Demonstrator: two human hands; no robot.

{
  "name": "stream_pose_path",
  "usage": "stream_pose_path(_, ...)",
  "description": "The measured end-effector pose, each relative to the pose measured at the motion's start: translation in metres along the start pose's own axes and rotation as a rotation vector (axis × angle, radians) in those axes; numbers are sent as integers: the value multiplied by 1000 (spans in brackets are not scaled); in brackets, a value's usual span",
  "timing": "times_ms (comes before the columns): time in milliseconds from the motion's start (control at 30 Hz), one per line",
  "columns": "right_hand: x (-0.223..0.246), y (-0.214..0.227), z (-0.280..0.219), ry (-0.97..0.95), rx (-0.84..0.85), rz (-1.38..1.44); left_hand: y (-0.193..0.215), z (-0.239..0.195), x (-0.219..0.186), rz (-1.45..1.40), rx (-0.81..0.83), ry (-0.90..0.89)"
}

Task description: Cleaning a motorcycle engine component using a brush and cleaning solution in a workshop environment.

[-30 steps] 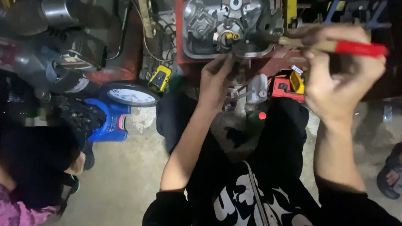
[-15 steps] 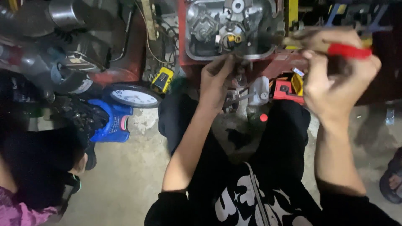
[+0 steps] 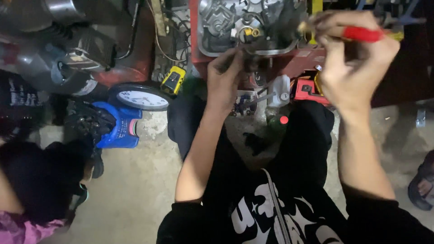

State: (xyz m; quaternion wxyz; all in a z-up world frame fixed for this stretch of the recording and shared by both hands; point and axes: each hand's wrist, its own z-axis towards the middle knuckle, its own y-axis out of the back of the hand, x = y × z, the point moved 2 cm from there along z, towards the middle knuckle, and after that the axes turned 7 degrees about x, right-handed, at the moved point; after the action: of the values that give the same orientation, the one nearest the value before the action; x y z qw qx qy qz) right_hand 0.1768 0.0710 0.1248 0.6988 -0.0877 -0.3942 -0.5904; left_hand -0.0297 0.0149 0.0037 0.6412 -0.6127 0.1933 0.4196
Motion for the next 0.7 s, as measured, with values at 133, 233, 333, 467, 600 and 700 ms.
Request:
stream_pose_path(133,-3,4,-1,-8,8,215,4,1,-9,28,-17,-15)
stream_pose_path(233,-22,0,-11,36,11,225,1,-7,-19,131,-22,-23)
stream_pose_path(333,-26,1,-11,146,16,-32,-12,-6,-35,326,-23,0)
stream_pose_path(467,-56,14,-54,-131,-3,-40,-4,-1,-47,708,-80,-51)
stream_pose_path(600,-72,24,-104,-350,73,0,-1,22,-66,984,24,-157)
stream_pose_path(700,-82,33,-138,-470,167,-2,12,43,-60,1360,136,-184)
